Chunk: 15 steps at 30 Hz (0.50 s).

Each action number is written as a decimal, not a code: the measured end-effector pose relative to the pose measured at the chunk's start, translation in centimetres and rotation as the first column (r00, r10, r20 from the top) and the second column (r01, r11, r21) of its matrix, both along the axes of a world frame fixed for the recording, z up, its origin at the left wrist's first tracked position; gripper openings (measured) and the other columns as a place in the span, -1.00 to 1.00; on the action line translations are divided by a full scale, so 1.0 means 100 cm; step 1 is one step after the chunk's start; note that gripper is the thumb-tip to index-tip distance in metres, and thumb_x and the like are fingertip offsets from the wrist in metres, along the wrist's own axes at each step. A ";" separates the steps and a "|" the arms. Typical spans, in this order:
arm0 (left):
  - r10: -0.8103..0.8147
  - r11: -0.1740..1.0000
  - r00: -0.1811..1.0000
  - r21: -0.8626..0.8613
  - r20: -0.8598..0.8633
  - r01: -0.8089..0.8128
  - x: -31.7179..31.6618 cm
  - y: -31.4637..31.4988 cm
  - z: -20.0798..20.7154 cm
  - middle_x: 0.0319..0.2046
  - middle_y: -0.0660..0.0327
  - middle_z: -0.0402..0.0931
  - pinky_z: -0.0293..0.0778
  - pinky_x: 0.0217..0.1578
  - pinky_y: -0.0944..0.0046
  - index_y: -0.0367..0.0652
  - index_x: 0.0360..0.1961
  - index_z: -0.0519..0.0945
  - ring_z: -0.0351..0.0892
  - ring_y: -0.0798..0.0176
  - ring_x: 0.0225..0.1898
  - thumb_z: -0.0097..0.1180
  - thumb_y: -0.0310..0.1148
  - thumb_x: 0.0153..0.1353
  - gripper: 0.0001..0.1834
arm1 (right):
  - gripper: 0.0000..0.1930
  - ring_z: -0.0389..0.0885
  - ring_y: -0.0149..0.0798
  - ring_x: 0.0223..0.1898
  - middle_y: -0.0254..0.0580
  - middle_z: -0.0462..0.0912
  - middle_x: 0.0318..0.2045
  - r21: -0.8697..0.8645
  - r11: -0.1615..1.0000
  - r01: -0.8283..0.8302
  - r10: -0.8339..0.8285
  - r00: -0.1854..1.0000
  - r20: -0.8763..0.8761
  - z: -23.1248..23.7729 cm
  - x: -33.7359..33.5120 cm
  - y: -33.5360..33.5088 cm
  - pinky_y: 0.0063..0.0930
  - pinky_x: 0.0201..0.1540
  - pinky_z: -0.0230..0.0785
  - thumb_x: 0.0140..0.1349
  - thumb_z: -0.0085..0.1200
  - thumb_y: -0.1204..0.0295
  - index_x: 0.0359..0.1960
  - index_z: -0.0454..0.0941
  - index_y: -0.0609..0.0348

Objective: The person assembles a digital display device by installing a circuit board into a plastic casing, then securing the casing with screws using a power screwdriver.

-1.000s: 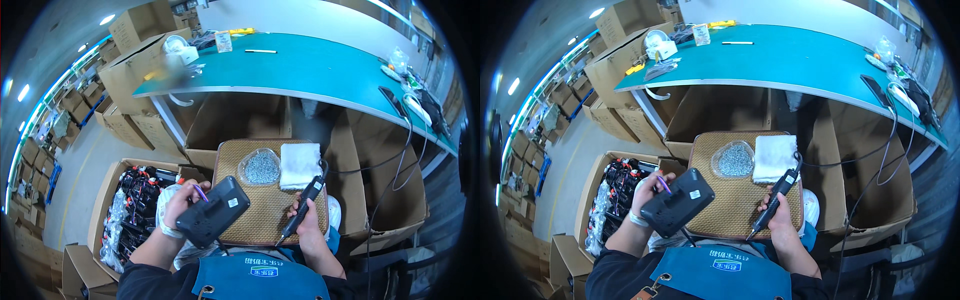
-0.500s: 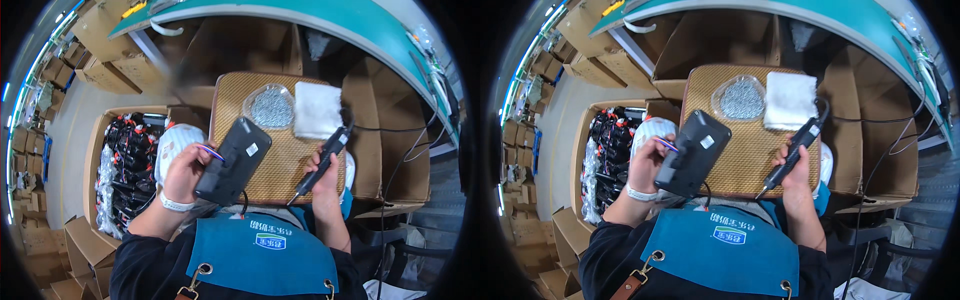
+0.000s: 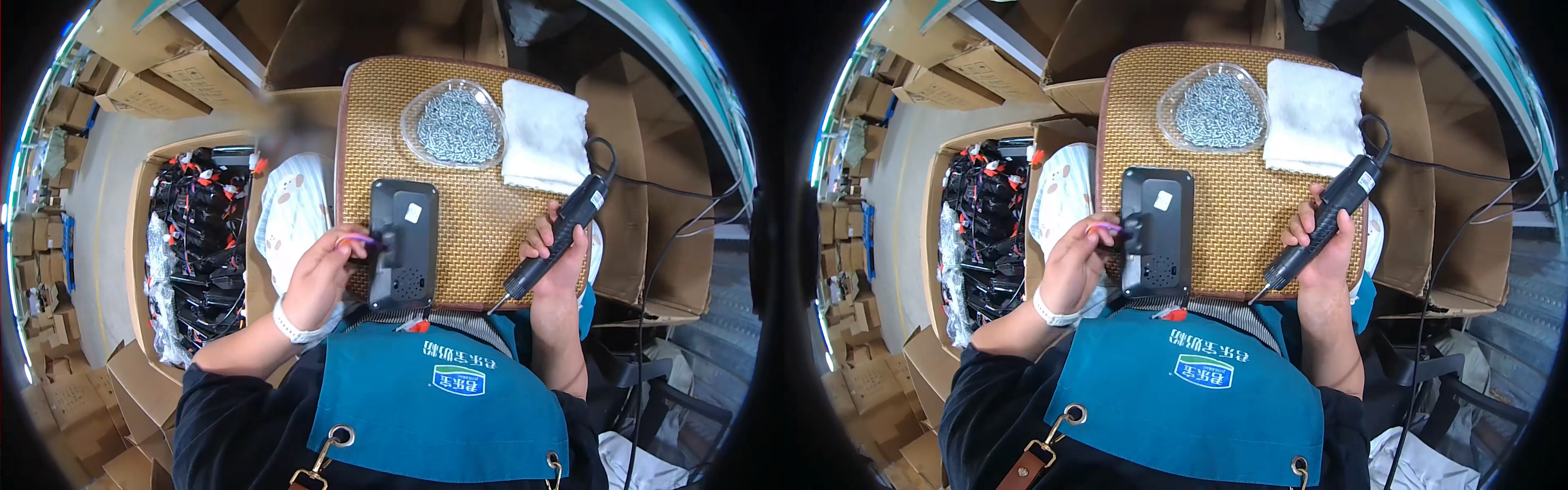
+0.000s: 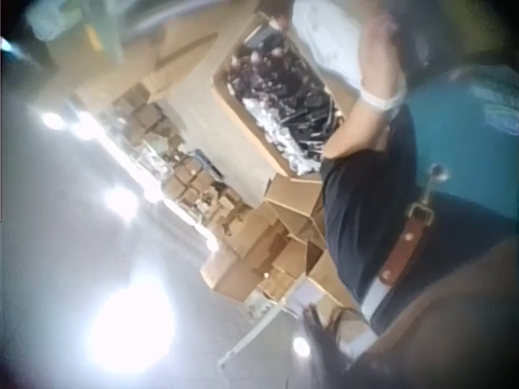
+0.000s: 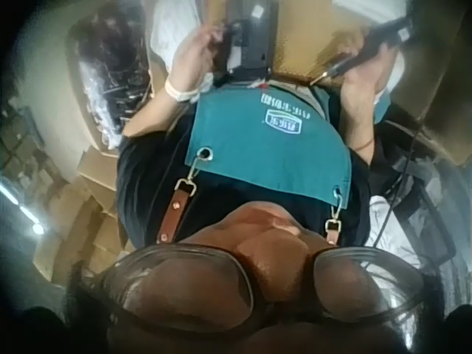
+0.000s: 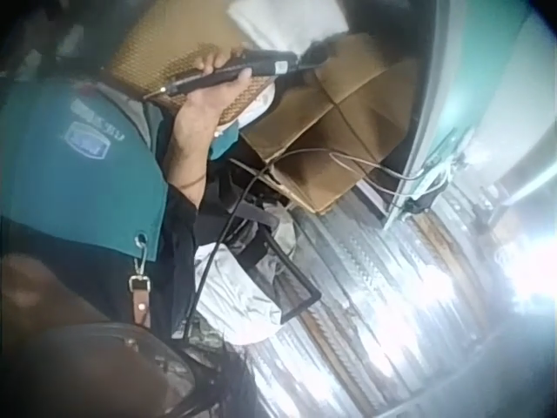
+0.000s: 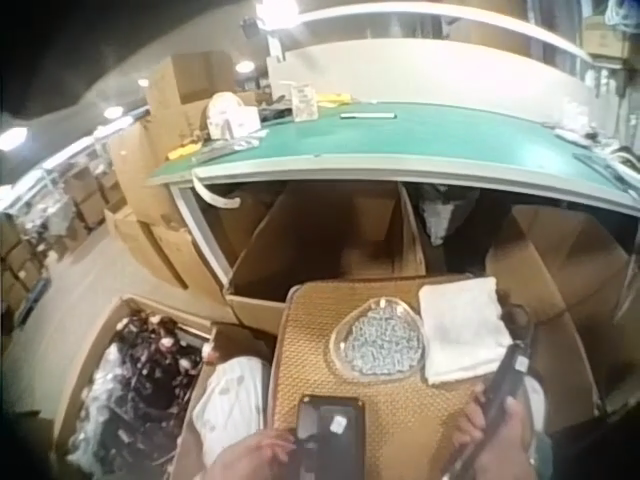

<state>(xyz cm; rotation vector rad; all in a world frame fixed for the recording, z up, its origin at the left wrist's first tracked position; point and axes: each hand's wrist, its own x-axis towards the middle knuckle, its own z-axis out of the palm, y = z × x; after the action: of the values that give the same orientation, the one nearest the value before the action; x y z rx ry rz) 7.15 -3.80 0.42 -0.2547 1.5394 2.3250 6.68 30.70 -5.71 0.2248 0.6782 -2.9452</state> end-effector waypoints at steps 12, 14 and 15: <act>-0.995 0.060 -0.094 -0.909 -0.024 -0.412 -0.095 -0.004 0.056 0.34 0.23 0.21 0.20 0.26 0.08 0.19 0.28 0.32 0.26 0.05 0.29 0.34 -0.30 -0.16 -0.14 | -0.43 0.37 -0.41 -0.56 -0.32 0.36 -0.51 0.036 0.999 -0.003 0.002 1.000 0.019 0.003 -0.001 0.000 -0.44 -0.39 0.34 0.21 0.06 0.00 0.14 0.38 0.09; -0.942 0.122 -0.333 -0.887 0.038 -0.445 -0.109 0.008 0.045 0.38 0.31 0.16 0.22 0.25 0.13 0.38 0.27 0.33 0.27 0.10 0.30 0.17 -0.30 0.04 -0.30 | -0.43 0.37 -0.41 -0.56 -0.32 0.36 -0.51 0.033 0.999 -0.014 0.013 1.000 0.022 0.002 -0.001 0.000 -0.44 -0.39 0.34 0.21 0.06 0.00 0.14 0.38 0.09; -0.927 0.153 -0.376 -0.891 0.021 -0.427 -0.116 0.012 0.044 0.29 0.23 0.28 0.38 0.12 0.17 0.18 0.23 0.38 0.39 0.14 0.19 0.04 -0.30 0.13 -0.43 | -0.43 0.37 -0.41 -0.56 -0.32 0.36 -0.51 0.038 0.999 -0.017 0.016 1.000 0.014 0.002 0.000 0.000 -0.44 -0.39 0.34 0.21 0.06 -0.01 0.14 0.38 0.09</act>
<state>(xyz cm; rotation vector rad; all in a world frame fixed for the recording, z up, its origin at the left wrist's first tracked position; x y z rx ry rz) -4.40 -2.60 4.81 2.2438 2.2443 -0.1242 6.64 30.72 -5.51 0.2419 0.7313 -2.9141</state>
